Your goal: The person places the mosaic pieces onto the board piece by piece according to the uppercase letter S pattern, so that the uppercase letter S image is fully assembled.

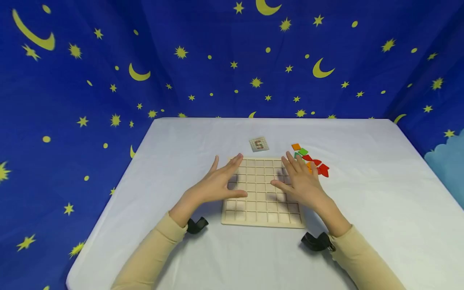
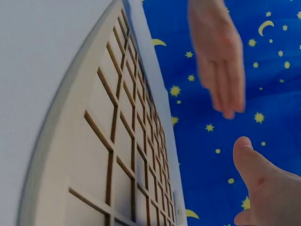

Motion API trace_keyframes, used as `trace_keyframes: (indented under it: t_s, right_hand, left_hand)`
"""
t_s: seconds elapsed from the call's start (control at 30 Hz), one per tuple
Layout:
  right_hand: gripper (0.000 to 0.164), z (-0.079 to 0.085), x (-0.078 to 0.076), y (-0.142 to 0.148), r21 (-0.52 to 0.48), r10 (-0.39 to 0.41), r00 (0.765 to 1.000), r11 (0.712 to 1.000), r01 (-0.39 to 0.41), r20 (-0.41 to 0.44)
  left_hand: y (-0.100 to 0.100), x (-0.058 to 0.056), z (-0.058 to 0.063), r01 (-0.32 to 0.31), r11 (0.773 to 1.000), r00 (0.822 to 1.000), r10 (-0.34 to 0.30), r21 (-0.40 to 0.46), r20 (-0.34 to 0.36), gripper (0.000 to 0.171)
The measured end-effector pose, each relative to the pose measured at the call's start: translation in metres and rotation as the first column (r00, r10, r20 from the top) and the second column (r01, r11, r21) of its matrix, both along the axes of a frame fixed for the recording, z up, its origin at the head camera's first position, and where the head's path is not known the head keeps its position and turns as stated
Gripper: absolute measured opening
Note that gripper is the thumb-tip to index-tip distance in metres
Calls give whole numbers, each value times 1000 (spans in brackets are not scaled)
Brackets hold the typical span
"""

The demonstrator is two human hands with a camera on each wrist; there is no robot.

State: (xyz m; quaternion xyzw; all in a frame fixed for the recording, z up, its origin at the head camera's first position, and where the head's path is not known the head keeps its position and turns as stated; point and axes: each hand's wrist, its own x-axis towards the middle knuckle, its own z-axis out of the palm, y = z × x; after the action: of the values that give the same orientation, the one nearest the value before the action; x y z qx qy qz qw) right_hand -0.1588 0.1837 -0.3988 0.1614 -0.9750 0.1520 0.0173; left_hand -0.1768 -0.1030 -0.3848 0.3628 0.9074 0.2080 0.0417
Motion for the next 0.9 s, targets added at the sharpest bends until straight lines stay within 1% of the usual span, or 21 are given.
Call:
trace_keyframes:
  t_s: [0.07,0.13,0.2,0.27,0.3,0.37,0.4,0.47,0.53,0.6,0.73,0.83,0.9]
  right_hand:
    - [92,1,-1,4,-21,1,1000,1000,-1,12]
    - [91,3,-2,9,-45,-2,1000,999,2,15]
    - [90,6,-4,16,-73,-13,1000,997,14,15]
    - [88,8,-7,22,-101,-13,1000,995,14,12]
    - [85,10,-8,26,-119,-8,1000,993,9,8]
    - [80,14,-11,32,-171,6,1000,985,-4,10]
    - [79,16,-13,36,-201,16,1000,980,-13,12]
    - [75,21,-16,44,-260,23,1000,965,-20,10]
    - [73,26,-20,53,-312,11,1000,950,-9,2]
    - [72,31,-23,63,-342,-11,1000,940,3,-19]
    - [68,37,-30,84,-368,-80,996,928,59,-42]
    - [64,37,-36,100,-410,-128,991,906,101,-39]
    - [62,33,-41,110,-451,-146,988,886,111,-42]
  left_hand:
    - [-8,-2,-6,11,1000,997,-13,27,74,109]
    - [-16,-3,-12,20,999,987,-27,43,159,111]
    - [-22,-2,-18,33,998,969,-45,54,244,113]
    - [-27,0,-23,42,998,944,-57,53,326,114]
    - [-29,1,-26,44,998,932,-58,47,358,115]
    - [-32,2,-31,50,998,917,-57,28,394,117]
    - [-34,4,-33,50,999,913,-52,16,405,118]
    - [-36,4,-36,62,998,913,-57,0,403,119]
    - [-37,5,-38,72,997,915,-66,0,398,119]
    - [-38,5,-39,84,996,919,-74,-8,388,118]
    - [-40,7,-42,105,994,925,-91,-18,370,116]
    - [-41,8,-44,111,994,926,-99,-11,364,114]
    - [-41,8,-45,113,993,926,-102,-11,363,115]
